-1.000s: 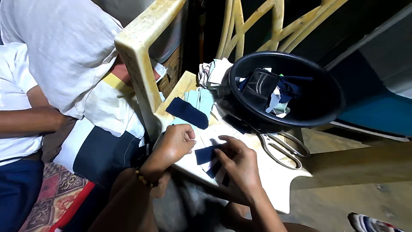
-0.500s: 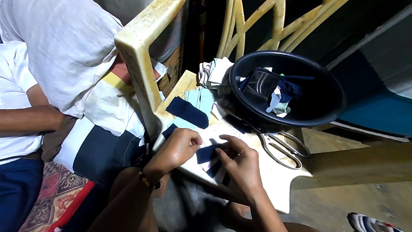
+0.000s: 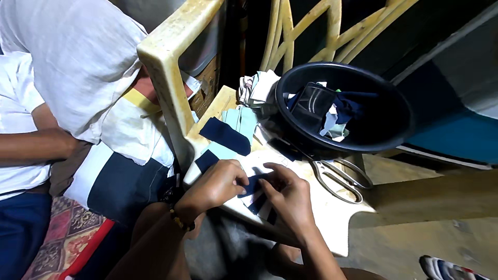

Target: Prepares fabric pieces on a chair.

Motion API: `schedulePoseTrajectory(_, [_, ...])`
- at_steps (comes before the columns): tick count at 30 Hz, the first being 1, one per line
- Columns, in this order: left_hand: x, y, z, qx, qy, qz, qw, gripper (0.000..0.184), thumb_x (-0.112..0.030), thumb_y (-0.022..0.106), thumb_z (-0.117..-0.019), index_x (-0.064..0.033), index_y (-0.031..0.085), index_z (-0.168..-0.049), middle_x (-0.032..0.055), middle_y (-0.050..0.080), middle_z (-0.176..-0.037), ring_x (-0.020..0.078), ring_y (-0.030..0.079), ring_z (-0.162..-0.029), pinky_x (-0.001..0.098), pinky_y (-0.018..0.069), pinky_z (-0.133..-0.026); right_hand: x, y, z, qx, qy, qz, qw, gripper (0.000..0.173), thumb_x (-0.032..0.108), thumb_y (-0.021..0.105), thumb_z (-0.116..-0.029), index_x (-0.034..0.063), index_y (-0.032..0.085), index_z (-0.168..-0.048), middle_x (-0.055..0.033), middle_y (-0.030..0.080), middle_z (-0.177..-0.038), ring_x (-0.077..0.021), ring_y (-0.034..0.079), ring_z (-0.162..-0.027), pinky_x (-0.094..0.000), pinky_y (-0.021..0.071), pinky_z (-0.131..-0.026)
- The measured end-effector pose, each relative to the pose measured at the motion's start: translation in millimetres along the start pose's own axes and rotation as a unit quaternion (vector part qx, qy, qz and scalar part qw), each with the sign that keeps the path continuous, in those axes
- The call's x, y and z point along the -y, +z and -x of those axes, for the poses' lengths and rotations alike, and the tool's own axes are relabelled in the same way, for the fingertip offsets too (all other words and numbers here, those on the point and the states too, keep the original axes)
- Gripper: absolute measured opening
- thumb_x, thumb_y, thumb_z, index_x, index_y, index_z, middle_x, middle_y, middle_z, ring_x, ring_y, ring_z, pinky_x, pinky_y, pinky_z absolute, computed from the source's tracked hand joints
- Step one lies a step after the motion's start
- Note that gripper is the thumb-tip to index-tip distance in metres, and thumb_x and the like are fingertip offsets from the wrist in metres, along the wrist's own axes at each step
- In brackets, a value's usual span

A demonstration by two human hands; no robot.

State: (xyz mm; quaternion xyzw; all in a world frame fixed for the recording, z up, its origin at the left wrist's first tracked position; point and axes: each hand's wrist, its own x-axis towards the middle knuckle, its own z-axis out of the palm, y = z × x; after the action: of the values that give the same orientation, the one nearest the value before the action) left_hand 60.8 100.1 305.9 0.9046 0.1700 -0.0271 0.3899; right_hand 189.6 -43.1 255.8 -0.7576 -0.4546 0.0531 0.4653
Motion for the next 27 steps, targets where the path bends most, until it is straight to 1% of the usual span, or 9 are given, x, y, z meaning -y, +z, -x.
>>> schedulePoseTrajectory(7, [-1, 2, -2, -0.001, -0.006, -0.019, 1.0, 0.015, -0.008, 0.072, -0.0928, -0.0022, 0.076, -0.105, 0.011, 0.065, -0.103, 0.015, 0.059, -0.088, 0.0289, 0.0492, -0.081, 0, 0, -1, -0.003, 0.002, -0.001, 1.0, 0.03, 0.004, 0.068, -0.0839, -0.0011, 0.072, -0.113, -0.0062, 0.072, -0.08, -0.0125, 0.065, -0.071, -0.0272, 0.052, -0.067])
schedulePoseTrajectory(10, [-3, 2, -2, -0.001, -0.007, -0.027, 1.0, 0.015, -0.007, 0.072, -0.0924, -0.0023, 0.077, -0.106, 0.0121, 0.065, -0.105, 0.0155, 0.059, -0.089, 0.0286, 0.0494, -0.082, 0, 1, -1, -0.005, 0.001, 0.007, 1.0, 0.03, 0.004, 0.068, -0.0839, -0.0009, 0.073, -0.113, -0.0068, 0.072, -0.081, -0.0149, 0.065, -0.072, -0.0298, 0.0527, -0.068])
schedulePoseTrajectory(14, [-4, 1, -2, 0.003, -0.015, -0.03, 0.999, 0.017, -0.007, 0.072, -0.0923, -0.0023, 0.076, -0.108, 0.013, 0.065, -0.107, 0.0163, 0.06, -0.09, 0.0286, 0.0496, -0.083, -1, 2, -1, -0.014, -0.018, 0.032, 0.999, 0.029, 0.002, 0.069, -0.0815, -0.0013, 0.074, -0.109, -0.0085, 0.072, -0.081, -0.0213, 0.065, -0.075, -0.0371, 0.0527, -0.069])
schedulePoseTrajectory(16, [-5, 1, -2, 0.0, -0.014, -0.029, 0.999, 0.017, -0.006, 0.072, -0.0916, -0.0021, 0.077, -0.107, 0.0135, 0.065, -0.107, 0.0164, 0.06, -0.09, 0.0287, 0.0496, -0.083, -1, 3, -1, -0.027, -0.04, 0.049, 0.998, 0.027, -0.001, 0.07, -0.0782, -0.0026, 0.075, -0.105, -0.0133, 0.07, -0.085, -0.0281, 0.066, -0.079, -0.043, 0.0533, -0.072])
schedulePoseTrajectory(17, [-5, 1, -2, -0.002, -0.011, -0.028, 1.0, 0.017, -0.006, 0.072, -0.0914, -0.0018, 0.077, -0.107, 0.0137, 0.065, -0.107, 0.0164, 0.06, -0.09, 0.0287, 0.0497, -0.083, 0, 3, 0, -0.034, -0.051, 0.055, 0.997, 0.026, -0.002, 0.071, -0.0771, -0.003, 0.075, -0.103, -0.0164, 0.069, -0.089, -0.03, 0.065, -0.081, -0.0434, 0.0535, -0.072])
schedulePoseTrajectory(19, [-4, 2, -1, -0.006, -0.007, -0.027, 1.0, 0.017, -0.006, 0.073, -0.0908, -0.0017, 0.077, -0.107, 0.0135, 0.066, -0.107, 0.0161, 0.06, -0.089, 0.0284, 0.0498, -0.082, 4, 3, 3, -0.048, -0.082, 0.062, 0.994, 0.024, -0.003, 0.069, -0.0759, -0.0024, 0.076, -0.099, -0.0184, 0.068, -0.093, -0.0288, 0.065, -0.083, -0.0379, 0.0537, -0.072])
schedulePoseTrajectory(22, [0, 1, 0, -0.008, 0.004, -0.007, 1.0, 0.015, -0.004, 0.072, -0.0913, -0.0002, 0.076, -0.105, 0.0132, 0.066, -0.105, 0.0143, 0.06, -0.089, 0.0254, 0.0496, -0.08, 11, 3, 7, -0.04, -0.125, 0.056, 0.99, 0.016, -0.002, 0.067, -0.079, -0.0019, 0.077, -0.091, -0.0166, 0.071, -0.092, -0.0255, 0.067, -0.082, -0.031, 0.0552, -0.073])
schedulePoseTrajectory(25, [3, -6, 2, -0.015, -0.002, 0.026, 1.0, 0.014, -0.004, 0.066, -0.0956, 0.0013, 0.074, -0.105, 0.0129, 0.068, -0.106, 0.0122, 0.063, -0.09, 0.0244, 0.0512, -0.083, 11, 6, 10, -0.003, -0.128, 0.065, 0.99, 0.011, -0.002, 0.07, -0.0781, -0.0036, 0.077, -0.087, -0.018, 0.071, -0.092, -0.0291, 0.068, -0.084, -0.0353, 0.0565, -0.076])
schedulePoseTrajectory(27, [5, -8, 4, -0.038, -0.018, 0.037, 0.998, 0.013, -0.005, 0.064, -0.0973, 0.001, 0.074, -0.104, 0.0106, 0.068, -0.101, 0.0101, 0.061, -0.086, 0.0239, 0.0496, -0.079, 9, 7, 10, 0.018, -0.119, 0.069, 0.99, 0.009, -0.001, 0.072, -0.0781, -0.0041, 0.076, -0.086, -0.0194, 0.071, -0.095, -0.031, 0.068, -0.086, -0.0376, 0.0569, -0.077])
